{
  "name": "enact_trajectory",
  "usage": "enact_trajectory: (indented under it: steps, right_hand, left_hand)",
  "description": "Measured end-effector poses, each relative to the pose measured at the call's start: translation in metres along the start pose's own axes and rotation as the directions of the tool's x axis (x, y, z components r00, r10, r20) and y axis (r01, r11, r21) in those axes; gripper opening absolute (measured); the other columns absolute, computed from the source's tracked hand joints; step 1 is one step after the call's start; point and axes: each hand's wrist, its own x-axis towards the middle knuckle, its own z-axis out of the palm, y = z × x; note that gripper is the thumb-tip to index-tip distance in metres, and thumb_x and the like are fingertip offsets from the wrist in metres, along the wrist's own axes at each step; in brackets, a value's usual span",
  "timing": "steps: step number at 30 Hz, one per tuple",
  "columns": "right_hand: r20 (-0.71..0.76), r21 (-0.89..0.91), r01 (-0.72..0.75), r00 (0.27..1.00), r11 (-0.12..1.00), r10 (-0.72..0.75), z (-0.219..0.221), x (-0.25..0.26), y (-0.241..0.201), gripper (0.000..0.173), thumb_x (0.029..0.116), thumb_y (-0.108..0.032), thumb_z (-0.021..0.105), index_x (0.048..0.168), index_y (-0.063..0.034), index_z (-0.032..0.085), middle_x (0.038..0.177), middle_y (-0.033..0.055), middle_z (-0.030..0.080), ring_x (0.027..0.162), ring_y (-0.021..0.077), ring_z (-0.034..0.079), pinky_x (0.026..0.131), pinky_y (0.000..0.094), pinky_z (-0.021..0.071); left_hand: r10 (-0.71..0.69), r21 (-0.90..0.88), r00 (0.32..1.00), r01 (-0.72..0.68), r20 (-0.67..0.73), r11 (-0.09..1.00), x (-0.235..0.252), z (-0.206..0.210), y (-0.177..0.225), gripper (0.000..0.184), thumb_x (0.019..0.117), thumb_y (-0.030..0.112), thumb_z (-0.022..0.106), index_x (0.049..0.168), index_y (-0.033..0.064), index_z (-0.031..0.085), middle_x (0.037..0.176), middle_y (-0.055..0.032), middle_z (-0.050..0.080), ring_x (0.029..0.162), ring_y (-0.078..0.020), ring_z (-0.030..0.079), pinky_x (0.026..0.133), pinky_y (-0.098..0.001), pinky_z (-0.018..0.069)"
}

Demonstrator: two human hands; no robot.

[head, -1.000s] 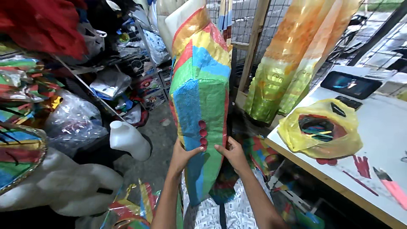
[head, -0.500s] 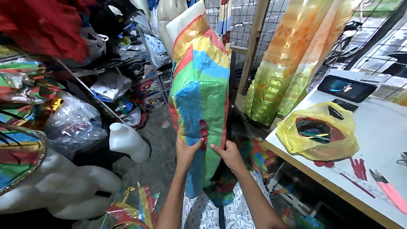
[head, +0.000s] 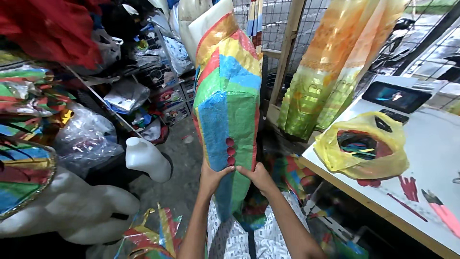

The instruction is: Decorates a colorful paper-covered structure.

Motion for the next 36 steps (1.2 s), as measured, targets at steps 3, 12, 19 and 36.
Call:
enact_trajectory:
  steps: [3,12,19,36]
  right_hand:
    - [-0.012,-0.006,0.013,1.000,1.000,-0.013,0.000,0.000,-0.001,0.018,0.0956,-0.015,0.071,0.100,0.0013,0.066,0.084,0.0025,0.071,0.078,0.0055,0.069,0.077,0.0260,0.0586]
    - [-0.022,-0.054,0.051,0.998,0.997,-0.052,-0.003,0.002,-0.001,0.016,0.0951,-0.015,0.072,0.089,-0.0018,0.067,0.076,0.0001,0.069,0.071,0.0042,0.067,0.070,0.0249,0.0571]
    - [-0.014,-0.038,0.073,0.997,0.997,-0.073,-0.003,0.003,0.000,0.014,0.0955,-0.014,0.071,0.090,-0.0016,0.067,0.077,0.0008,0.070,0.072,0.0052,0.068,0.071,0.0252,0.0581]
    - [-0.051,-0.097,0.156,0.986,0.983,-0.161,-0.007,0.000,-0.013,0.020,0.0952,-0.018,0.072,0.097,0.0022,0.069,0.085,0.0050,0.071,0.078,0.0063,0.068,0.076,0.0255,0.0584]
  left_hand:
    - [0.030,-0.006,1.000,-0.030,-0.001,1.000,0.002,0.001,-0.003,0.087,0.0689,0.017,0.093,0.138,-0.0073,0.046,0.118,-0.0127,0.068,0.106,-0.0099,0.068,0.097,-0.0271,0.0564]
    - [0.039,-0.008,0.999,-0.039,0.016,0.999,0.005,0.002,0.001,0.075,0.0720,0.013,0.091,0.132,-0.0072,0.051,0.111,-0.0107,0.071,0.100,-0.0092,0.071,0.092,-0.0262,0.0587]
    - [0.037,-0.011,0.999,-0.037,0.004,0.999,0.005,0.003,0.001,0.076,0.0724,0.013,0.091,0.132,-0.0070,0.050,0.111,-0.0111,0.071,0.100,-0.0098,0.071,0.092,-0.0268,0.0590]
    - [0.169,0.099,0.966,-0.152,-0.196,0.983,0.012,0.007,0.022,0.124,0.0721,0.022,0.093,0.165,0.0099,0.011,0.159,-0.0191,0.038,0.141,-0.0236,0.047,0.114,-0.0403,0.0425]
